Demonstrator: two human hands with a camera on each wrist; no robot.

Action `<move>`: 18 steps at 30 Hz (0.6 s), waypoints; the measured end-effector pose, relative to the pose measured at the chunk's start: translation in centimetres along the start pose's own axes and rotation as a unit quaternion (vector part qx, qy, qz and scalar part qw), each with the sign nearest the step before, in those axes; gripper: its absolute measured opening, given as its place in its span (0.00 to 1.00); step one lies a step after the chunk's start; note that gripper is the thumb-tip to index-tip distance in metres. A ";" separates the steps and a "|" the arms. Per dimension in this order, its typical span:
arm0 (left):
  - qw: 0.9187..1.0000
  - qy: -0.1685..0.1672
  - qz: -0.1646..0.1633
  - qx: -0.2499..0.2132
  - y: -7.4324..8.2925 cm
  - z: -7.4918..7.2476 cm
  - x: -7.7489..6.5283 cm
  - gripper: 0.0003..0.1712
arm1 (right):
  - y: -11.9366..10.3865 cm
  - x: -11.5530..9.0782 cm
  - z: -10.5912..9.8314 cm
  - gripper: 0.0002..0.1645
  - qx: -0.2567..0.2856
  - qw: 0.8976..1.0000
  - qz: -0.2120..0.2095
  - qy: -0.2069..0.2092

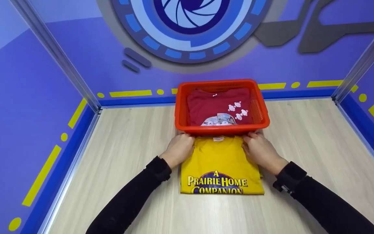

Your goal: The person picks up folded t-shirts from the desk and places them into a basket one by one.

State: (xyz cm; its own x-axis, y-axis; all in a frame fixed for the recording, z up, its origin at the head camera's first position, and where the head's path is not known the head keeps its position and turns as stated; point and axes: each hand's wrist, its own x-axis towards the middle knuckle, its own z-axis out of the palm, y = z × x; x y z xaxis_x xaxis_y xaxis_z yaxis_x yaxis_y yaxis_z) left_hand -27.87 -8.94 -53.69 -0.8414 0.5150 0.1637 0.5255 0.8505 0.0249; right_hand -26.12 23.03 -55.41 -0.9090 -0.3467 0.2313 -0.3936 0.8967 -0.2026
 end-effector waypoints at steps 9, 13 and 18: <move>0.998 -0.033 -0.012 -0.055 -0.4 0.3 0.5 0.05 | 0.2 0.6 -0.2 0.11 0.039 0.999 0.024 -0.023; 0.999 -0.009 0.000 -0.046 -0.2 0.8 0.2 0.06 | 0.3 0.5 -0.2 0.09 0.069 0.997 0.031 -0.028; 0.998 0.003 -0.003 -0.059 -0.2 0.3 -0.1 0.04 | 0.3 0.5 -0.8 0.09 0.084 0.995 0.036 -0.039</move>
State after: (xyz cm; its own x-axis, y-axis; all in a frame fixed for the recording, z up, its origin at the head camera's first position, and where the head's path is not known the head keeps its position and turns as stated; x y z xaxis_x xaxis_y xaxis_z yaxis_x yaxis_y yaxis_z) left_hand -27.92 -9.09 -53.98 -0.8443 0.5085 0.1691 0.5315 0.8349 0.1429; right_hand -26.57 23.38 -54.57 -0.9409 -0.3101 0.1364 -0.3387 0.8635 -0.3736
